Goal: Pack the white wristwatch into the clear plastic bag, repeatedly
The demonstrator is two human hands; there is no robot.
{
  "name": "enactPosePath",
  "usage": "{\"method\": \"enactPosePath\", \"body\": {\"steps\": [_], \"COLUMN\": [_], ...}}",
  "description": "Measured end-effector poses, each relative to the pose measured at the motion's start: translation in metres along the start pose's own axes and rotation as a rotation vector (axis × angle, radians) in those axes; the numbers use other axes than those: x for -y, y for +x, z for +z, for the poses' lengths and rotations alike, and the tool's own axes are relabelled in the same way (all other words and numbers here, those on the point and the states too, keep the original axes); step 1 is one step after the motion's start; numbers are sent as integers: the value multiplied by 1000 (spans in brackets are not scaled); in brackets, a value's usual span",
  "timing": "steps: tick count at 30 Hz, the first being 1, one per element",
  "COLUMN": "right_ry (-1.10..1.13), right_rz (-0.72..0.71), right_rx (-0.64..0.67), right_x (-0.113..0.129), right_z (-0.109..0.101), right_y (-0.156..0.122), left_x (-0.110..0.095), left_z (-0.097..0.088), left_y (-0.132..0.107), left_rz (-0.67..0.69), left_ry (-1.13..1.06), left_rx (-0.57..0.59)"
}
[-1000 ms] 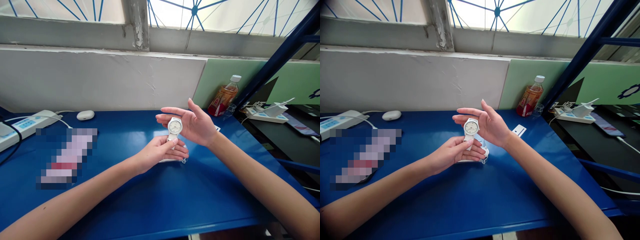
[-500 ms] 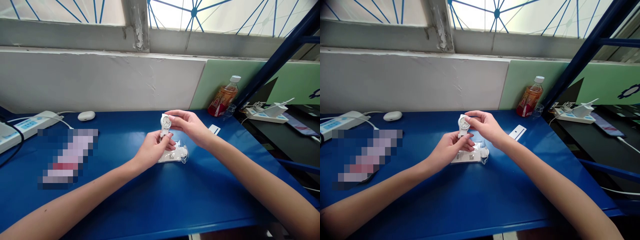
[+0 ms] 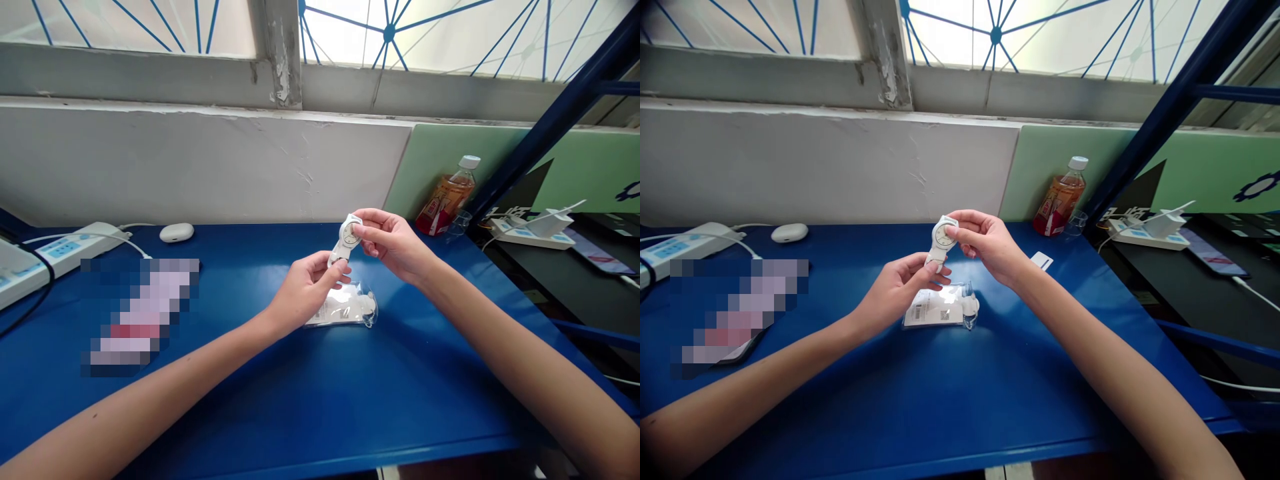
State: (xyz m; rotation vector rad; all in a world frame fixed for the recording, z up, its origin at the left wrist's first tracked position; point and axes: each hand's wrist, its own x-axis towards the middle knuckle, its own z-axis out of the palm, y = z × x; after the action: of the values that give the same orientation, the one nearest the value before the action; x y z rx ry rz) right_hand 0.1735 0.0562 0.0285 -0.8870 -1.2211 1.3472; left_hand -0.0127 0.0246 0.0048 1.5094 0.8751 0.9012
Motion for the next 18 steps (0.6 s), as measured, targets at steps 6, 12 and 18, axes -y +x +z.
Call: {"method": "enactPosePath", "body": {"steps": [6,12,18], "right_ry": [-114,-475,-430], "right_rz": [-47,-81,79], "right_rx": [92,-118,-6], "right_x": [4,-5,-15], "right_z": [4,-11,-10], "right_y": [-12,-41,-55], "left_x": [4,12,30], "left_z": [-8,-16,-15], "left_y": [-1,1,-1], "left_rz": [157,422,665], "left_ry": [256,688,1020], "left_rx": [-63,-195,-272]}}
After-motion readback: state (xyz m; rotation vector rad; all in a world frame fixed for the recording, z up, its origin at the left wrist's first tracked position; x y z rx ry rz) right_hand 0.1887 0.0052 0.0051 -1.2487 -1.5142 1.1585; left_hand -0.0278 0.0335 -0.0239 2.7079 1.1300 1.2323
